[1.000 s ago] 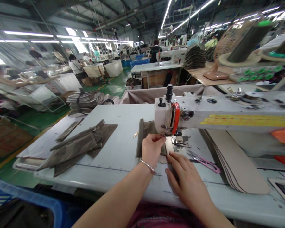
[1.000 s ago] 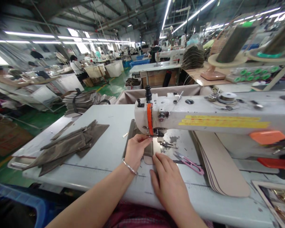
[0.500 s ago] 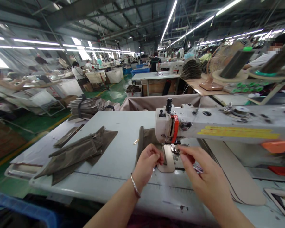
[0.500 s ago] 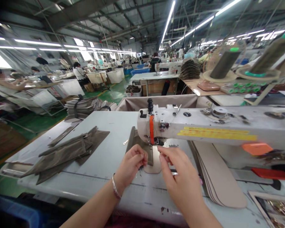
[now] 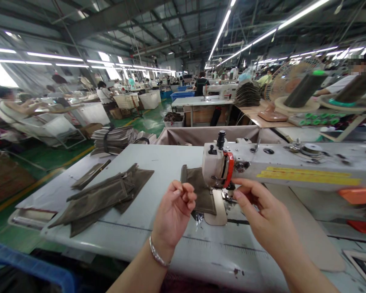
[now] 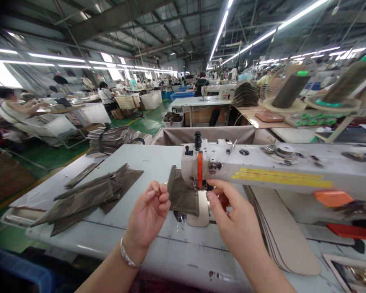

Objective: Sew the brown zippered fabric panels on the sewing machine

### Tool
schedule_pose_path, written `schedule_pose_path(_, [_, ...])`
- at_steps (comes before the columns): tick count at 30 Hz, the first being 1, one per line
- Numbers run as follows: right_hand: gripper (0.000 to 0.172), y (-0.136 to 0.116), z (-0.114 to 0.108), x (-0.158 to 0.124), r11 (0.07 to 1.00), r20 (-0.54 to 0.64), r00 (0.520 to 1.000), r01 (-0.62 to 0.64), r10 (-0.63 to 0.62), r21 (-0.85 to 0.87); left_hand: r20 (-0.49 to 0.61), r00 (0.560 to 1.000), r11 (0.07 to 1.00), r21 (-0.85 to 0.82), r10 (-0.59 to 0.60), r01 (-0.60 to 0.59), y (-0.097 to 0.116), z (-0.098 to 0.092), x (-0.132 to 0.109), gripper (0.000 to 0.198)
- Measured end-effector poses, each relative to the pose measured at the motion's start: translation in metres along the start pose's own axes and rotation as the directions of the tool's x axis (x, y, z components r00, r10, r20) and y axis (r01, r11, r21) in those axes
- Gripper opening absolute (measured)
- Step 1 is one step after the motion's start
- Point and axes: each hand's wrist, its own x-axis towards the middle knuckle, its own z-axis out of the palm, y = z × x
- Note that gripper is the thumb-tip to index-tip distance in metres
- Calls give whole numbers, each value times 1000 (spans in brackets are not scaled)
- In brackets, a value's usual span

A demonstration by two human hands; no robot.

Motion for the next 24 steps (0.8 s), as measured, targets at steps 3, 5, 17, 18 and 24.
schedule_pose_path(3, [30, 3, -1, -5, 1000, 0, 1000, -13, 13, 5, 67, 994, 994, 72, -86, 81, 2, 0, 3, 12])
schedule_pose_path(5, [31, 5, -1, -10, 1000, 0, 1000, -21, 21, 2, 67, 991, 933, 350, -112, 82, 0, -2, 1, 8])
schedule_pose_path(17, [38, 3, 33, -31, 894, 201, 953, -287, 229, 345, 555, 707, -334, 630, -438, -701, -3, 1, -26, 8])
schedule_pose_path(18, [40, 1, 36, -31, 821, 247, 930, -360, 274, 443, 569, 646, -302, 584, -509, -753, -12, -3, -32, 3])
schedule_pose_path(24, [36, 9, 60, -29, 363, 414, 809, -566, 418, 740, 403, 467, -94, 670, -787, -736, -64, -34, -80, 10])
